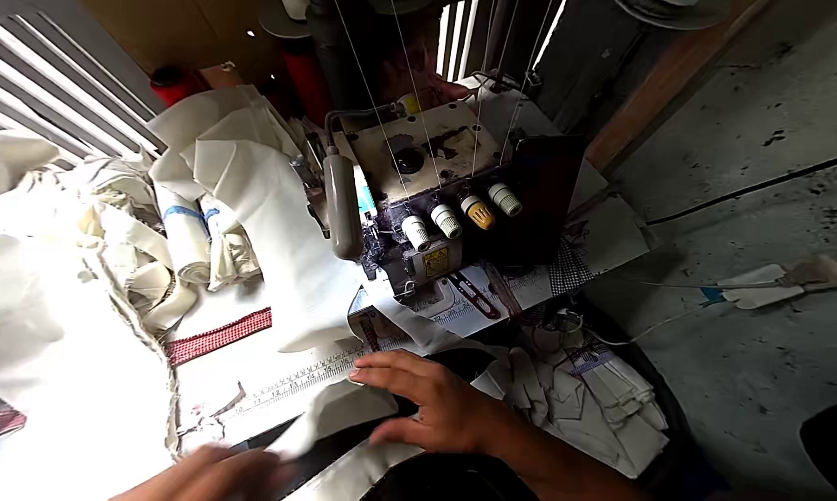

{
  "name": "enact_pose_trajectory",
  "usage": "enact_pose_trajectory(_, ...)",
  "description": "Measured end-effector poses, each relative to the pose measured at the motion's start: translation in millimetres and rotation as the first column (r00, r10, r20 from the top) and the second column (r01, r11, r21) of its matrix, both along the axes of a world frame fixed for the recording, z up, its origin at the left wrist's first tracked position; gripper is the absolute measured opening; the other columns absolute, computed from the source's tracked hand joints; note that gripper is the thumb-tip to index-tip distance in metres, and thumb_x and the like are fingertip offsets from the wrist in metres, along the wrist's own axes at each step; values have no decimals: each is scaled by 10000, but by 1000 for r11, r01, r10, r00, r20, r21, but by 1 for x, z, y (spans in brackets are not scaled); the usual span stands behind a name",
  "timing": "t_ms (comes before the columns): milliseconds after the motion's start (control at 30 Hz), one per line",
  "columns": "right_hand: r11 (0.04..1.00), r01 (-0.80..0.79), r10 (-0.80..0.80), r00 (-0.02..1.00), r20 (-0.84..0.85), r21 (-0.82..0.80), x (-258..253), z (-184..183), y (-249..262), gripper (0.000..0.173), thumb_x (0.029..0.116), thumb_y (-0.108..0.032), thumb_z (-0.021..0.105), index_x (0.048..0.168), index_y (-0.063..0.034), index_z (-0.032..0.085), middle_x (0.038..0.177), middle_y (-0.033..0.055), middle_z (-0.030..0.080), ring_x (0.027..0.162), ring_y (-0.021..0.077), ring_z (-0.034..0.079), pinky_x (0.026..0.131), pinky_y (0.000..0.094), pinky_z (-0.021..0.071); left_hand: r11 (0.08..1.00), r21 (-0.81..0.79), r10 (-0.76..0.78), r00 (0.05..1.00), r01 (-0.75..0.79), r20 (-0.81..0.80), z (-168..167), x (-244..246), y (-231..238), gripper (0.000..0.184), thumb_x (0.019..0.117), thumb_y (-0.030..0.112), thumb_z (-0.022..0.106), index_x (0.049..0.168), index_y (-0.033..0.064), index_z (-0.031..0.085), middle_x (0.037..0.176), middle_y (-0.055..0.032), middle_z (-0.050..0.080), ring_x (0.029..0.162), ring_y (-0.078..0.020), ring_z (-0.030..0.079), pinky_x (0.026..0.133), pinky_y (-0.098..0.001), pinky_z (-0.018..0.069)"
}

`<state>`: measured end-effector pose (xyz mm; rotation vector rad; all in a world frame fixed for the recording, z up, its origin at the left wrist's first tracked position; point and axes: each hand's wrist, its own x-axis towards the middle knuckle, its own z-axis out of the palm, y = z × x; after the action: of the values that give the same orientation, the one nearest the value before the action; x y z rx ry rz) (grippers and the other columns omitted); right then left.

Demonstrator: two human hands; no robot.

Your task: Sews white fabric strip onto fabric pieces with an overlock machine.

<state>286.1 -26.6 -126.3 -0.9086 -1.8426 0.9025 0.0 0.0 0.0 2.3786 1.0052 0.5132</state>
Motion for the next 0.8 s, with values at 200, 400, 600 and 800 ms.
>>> enact_pose_trajectory(200, 947, -87, -47, 914, -403, -308, -1, -1, 2, 477, 899, -52, 739, 1316, 119, 584, 1105, 149, 733, 990, 104, 710, 905, 289, 582, 946, 70, -323, 940, 317, 112, -67, 96, 58, 290, 998, 382, 631, 853, 154, 737, 745, 35, 654, 658, -48, 613, 579, -231, 503)
enact_pose_trajectory(400, 904, 159, -304, 892, -334, -398, -13, -6, 11, 234, 1009, -55, 601, 1197, 72, 660, 1019, 99, 743, 877, 72, 717, 803, 247, 609, 965, 13, -261, 962, 261, 78, -57, 93, 138, 241, 928, 441, 696, 854, 231, 789, 779, 160, 688, 710, 67, 628, 634, -155, 535)
enact_pose_trajectory(600, 891, -74, -51, 964, -260, -449, -10, 0, 8, 238, 1022, -187, 627, 928, 24, 684, 695, 49, 645, 584, 57, 606, 560, 236, 524, 943, -29, -327, 940, 331, 101, -46, 91, 178, 112, 848, 347, 789, 818, 239, 792, 773, 148, 713, 726, 31, 668, 645, -176, 566)
enact_pose_trajectory(800, 897, 242, -120, 938, 324, -369, -12, -34, -15, 283, 1003, -273, 614, 859, -52, 717, 693, 96, 674, 670, 254, 690, 606, 506, 548, 960, 54, -277, 959, 274, 65, -44, 89, 177, 126, 843, 368, 779, 818, 245, 782, 768, 161, 695, 703, 43, 649, 622, -168, 548)
